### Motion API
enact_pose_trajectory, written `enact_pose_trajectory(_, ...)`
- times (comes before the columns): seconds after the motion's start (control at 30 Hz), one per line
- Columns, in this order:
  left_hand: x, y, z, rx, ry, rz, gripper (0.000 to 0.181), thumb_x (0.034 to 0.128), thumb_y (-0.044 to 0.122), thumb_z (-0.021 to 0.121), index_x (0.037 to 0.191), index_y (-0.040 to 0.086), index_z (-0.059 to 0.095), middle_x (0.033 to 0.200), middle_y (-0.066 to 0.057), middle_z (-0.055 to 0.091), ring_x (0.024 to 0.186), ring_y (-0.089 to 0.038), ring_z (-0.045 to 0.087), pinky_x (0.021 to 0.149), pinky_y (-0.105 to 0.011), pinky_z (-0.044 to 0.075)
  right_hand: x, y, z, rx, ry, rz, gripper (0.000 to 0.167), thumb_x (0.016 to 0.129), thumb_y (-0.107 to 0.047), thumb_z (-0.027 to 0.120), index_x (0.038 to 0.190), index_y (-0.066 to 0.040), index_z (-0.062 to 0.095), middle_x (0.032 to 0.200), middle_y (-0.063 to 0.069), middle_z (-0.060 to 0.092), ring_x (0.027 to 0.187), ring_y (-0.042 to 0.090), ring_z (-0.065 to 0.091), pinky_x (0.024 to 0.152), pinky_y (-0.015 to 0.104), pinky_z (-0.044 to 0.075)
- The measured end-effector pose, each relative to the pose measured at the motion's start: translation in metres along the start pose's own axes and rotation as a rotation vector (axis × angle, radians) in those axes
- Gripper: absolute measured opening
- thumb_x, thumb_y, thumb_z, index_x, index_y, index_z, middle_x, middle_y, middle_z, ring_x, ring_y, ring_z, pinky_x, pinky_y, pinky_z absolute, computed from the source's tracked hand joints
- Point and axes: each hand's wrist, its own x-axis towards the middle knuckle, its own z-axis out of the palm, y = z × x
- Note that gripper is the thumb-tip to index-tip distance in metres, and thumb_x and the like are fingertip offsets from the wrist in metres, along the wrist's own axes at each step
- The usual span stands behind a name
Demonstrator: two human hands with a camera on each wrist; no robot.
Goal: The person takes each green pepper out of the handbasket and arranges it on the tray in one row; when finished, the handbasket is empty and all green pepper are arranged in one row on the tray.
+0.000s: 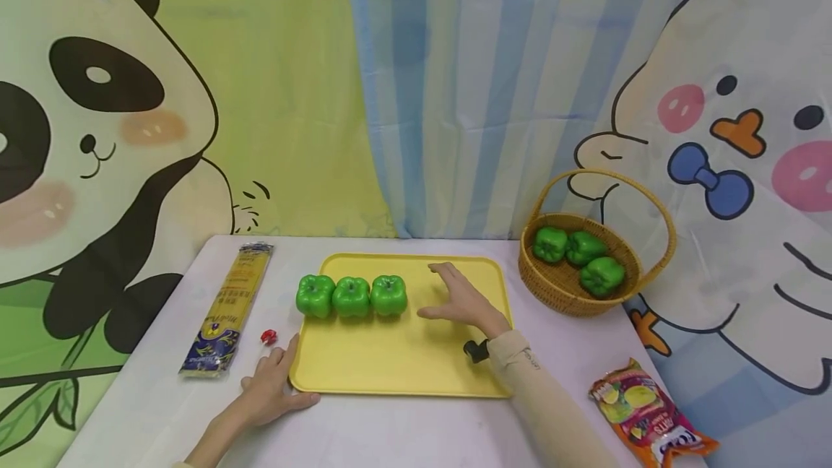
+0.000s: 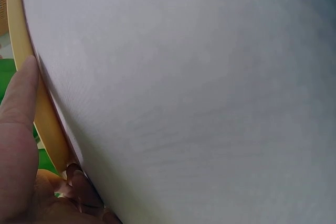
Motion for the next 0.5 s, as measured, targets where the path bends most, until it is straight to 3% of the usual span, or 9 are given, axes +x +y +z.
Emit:
enact_pose_trajectory(0.27, -0.001, 0.0, -0.001, 0.024, 0.005, -0.001, 0.131, 0.0644, 0.071, 0.081, 0.162, 0.009, 0.017, 0.129, -0.013, 0.05, 0.106, -0.026, 0.044, 0.076, -0.046, 0.036, -0.025, 0.024, -0.029, -0.011, 0.077, 0.063, 0.094, 0.082, -0.054, 0.078, 0.155, -0.015, 0.034, 0.16, 0.014, 0.033, 0.144, 0.042, 0.037, 0.107, 0.065, 0.039)
enact_pose_trajectory(0.5, 0.0, 0.0, -0.001, 0.02, -0.008, 0.001, 0.132, 0.0646, 0.071, 0.081, 0.161, 0.008, 0.016, 0.134, -0.016, 0.048, 0.109, -0.029, 0.044, 0.079, -0.055, 0.039, -0.046, 0.044, -0.05, -0.064, 0.153, 0.076, 0.092, 0.083, -0.053, 0.077, 0.152, -0.01, 0.037, 0.157, 0.018, 0.035, 0.143, 0.043, 0.035, 0.107, 0.068, 0.036)
